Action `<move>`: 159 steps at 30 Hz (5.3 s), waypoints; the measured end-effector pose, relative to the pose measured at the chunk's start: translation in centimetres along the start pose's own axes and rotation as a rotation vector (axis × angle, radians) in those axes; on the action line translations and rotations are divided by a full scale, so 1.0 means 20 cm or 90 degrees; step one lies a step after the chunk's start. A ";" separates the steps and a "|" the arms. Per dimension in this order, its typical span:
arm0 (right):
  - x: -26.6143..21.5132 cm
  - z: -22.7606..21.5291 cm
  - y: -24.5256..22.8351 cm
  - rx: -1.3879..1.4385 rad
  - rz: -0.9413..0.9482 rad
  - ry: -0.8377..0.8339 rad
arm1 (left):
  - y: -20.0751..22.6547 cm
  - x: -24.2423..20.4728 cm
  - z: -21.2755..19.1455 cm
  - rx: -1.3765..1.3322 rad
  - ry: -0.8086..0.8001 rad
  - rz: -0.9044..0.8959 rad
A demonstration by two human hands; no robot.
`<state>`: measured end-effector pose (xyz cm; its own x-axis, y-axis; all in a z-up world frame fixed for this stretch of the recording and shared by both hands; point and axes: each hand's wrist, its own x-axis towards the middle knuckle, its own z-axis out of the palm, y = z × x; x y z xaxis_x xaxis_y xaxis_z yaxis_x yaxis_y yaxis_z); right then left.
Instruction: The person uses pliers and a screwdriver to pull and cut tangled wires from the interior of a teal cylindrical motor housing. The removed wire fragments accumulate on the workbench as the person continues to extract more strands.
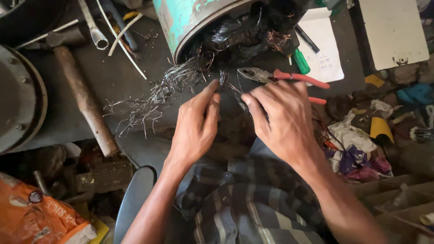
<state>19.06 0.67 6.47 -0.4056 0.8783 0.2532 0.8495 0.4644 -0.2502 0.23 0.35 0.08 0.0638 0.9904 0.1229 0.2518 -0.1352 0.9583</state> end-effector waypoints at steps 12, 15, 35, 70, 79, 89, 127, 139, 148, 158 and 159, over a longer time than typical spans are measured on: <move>0.00 0.08 0.26 -0.134 -0.036 0.084 | -0.01 0.03 -0.03 -0.018 -0.009 -0.005; 0.02 0.06 0.23 -0.110 -0.061 0.073 | -0.03 0.04 -0.05 -0.011 -0.023 0.014; -0.09 0.15 -0.20 -0.184 -0.120 0.140 | -0.06 0.07 -0.04 -0.036 -0.033 -0.045; -0.05 0.06 -0.06 0.060 0.063 0.129 | 0.03 0.04 -0.06 -0.023 -0.009 -0.042; -0.30 0.49 0.18 0.874 0.457 -0.055 | -0.06 0.00 -0.02 -0.095 0.011 -0.077; -0.50 0.45 0.45 -0.053 0.008 0.116 | -0.32 0.00 0.12 -0.052 0.145 -0.014; -0.58 0.27 0.22 0.440 0.379 -0.098 | 0.04 -0.02 -0.09 -0.035 -0.023 -0.044; -0.50 0.10 0.27 0.426 0.380 -0.060 | 0.07 0.01 -0.08 -0.031 -0.021 -0.063; -0.06 -0.26 0.24 -0.118 0.030 0.014 | 0.15 0.01 -0.07 -0.034 0.004 -0.033; 0.04 -0.24 0.44 0.189 0.303 -0.018 | 0.10 -0.02 -0.03 -0.055 0.006 -0.041; 0.08 -0.22 0.46 0.185 0.330 -0.018 | 0.09 -0.04 -0.04 -0.066 0.035 0.035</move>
<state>27.72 5.89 8.68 0.0248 0.9997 0.0057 0.8140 -0.0169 -0.5806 -0.15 -0.59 1.93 0.0211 0.9822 0.1868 0.1477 -0.1878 0.9710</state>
